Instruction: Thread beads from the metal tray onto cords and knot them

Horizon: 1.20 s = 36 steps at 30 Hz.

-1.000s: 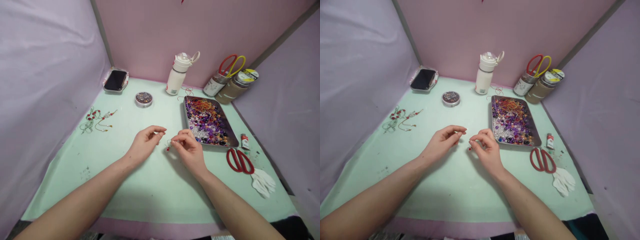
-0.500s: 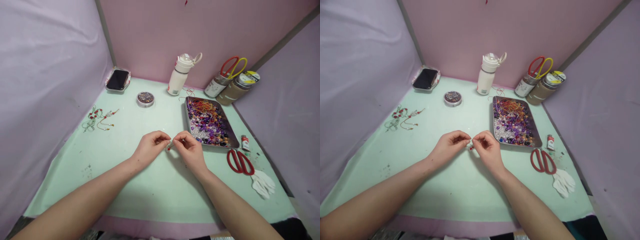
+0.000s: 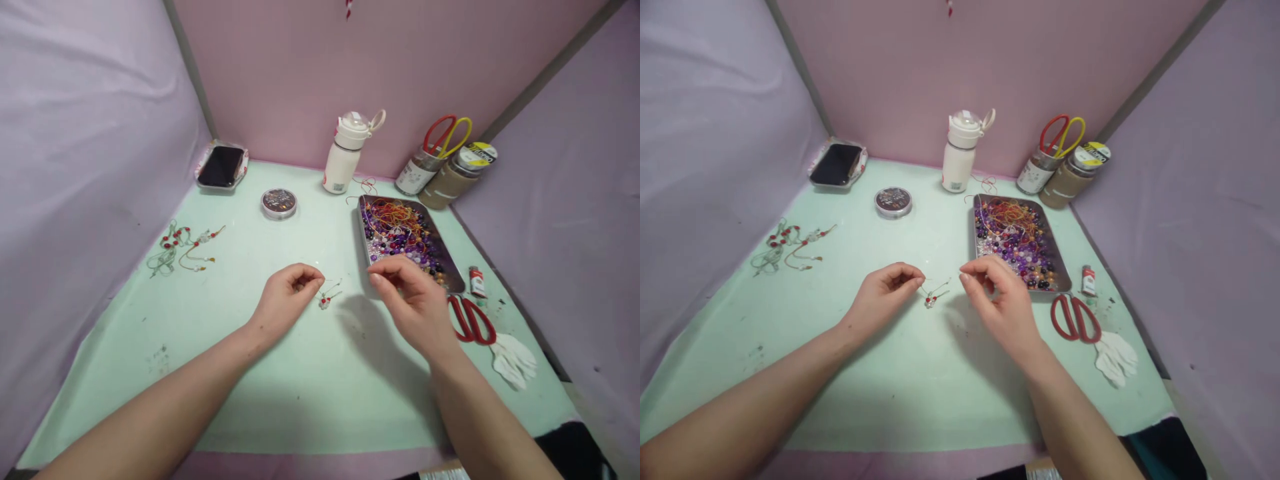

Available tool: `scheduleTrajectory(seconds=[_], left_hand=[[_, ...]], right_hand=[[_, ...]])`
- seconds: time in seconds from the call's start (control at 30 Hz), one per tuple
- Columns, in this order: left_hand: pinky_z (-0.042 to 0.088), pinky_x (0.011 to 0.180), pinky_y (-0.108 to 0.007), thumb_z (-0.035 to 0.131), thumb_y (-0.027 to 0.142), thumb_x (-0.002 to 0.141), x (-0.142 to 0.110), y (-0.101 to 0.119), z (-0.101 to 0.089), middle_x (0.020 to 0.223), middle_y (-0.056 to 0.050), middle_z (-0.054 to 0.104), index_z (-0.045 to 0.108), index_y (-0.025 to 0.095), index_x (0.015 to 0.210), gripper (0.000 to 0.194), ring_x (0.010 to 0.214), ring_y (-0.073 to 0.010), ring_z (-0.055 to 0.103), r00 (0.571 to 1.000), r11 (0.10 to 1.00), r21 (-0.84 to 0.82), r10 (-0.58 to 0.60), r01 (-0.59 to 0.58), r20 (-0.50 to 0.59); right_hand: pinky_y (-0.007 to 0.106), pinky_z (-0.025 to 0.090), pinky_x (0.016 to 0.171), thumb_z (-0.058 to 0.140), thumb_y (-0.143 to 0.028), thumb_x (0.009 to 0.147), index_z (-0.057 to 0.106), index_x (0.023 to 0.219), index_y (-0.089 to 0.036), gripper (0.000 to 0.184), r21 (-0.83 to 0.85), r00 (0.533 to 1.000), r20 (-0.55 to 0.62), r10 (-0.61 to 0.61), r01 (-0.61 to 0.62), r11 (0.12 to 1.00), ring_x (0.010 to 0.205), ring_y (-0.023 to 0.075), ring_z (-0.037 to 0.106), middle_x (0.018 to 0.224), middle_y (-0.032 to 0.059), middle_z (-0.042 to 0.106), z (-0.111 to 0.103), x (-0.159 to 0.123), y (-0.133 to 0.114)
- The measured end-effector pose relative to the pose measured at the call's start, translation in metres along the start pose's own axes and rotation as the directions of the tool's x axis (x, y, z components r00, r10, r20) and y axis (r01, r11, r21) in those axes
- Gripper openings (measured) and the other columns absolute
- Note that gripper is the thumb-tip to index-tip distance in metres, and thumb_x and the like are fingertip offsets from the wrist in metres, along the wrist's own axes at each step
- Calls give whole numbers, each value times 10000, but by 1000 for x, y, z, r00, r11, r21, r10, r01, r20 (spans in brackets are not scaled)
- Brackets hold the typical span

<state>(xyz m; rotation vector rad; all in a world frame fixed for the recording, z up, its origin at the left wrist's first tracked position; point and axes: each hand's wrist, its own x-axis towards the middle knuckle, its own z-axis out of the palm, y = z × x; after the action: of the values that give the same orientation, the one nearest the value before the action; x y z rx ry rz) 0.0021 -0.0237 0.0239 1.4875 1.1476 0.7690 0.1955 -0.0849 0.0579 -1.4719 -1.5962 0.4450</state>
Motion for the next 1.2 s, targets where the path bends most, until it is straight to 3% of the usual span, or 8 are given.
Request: scheduleTrajectory(seconds=[0.13,0.23,0.4,0.53,0.7,0.93,1.2], left_hand=[[444,676,-268,594,328,767,1,1,-1,783,-29,664,651,181,781,159,717,-158,571,999,999,25,-33,33,-15],[451,675,-266,597,332,763,1,4,-1,790,-28,667,650,185,781,157,721,-161,578,998,998,37,-51,52,-26],[460,680,-261,602,321,764,5,3,-1,776,-19,667,646,186,769,142,712,-158,581,997,996,48,-74,75,-35],[464,695,-249,612,329,774,8,0,-3,802,-15,666,647,197,787,136,748,-159,589,995,993,74,-87,90,-45],[465,686,-254,626,361,771,9,1,-4,776,-13,658,652,205,780,158,735,-170,588,989,983,121,-128,136,-71],[454,625,-250,623,414,759,9,-1,-2,734,-8,650,653,206,783,211,683,-171,578,987,974,161,-150,157,-56],[448,598,-233,619,428,734,11,-2,0,714,-2,645,647,199,767,233,647,-153,564,987,972,178,-142,153,-70]], right_hand=[[314,429,601,602,-323,853,658,887,-243,102,-173,999,28,26,-21,985,677,166,554,816,34,646,-45,16,2],[301,425,569,619,-339,833,670,870,-231,126,-230,997,-24,73,-77,970,611,152,543,763,26,656,-60,36,27],[343,440,671,627,-259,808,668,842,-219,67,-360,1000,-22,2,-9,933,711,192,578,803,37,664,-58,55,79],[378,416,742,618,-213,816,671,800,-219,55,-477,997,71,-42,71,876,813,227,564,848,55,653,-59,49,100],[368,320,720,645,-194,811,683,780,-252,76,-595,991,130,-11,87,799,858,241,517,882,42,665,-60,42,104],[352,259,745,612,-150,835,668,725,-242,154,-558,965,260,45,112,822,828,195,504,801,5,643,-48,40,95],[342,252,771,588,-174,866,678,776,-239,143,-527,942,322,91,99,844,861,182,512,840,5,654,-47,42,94]])
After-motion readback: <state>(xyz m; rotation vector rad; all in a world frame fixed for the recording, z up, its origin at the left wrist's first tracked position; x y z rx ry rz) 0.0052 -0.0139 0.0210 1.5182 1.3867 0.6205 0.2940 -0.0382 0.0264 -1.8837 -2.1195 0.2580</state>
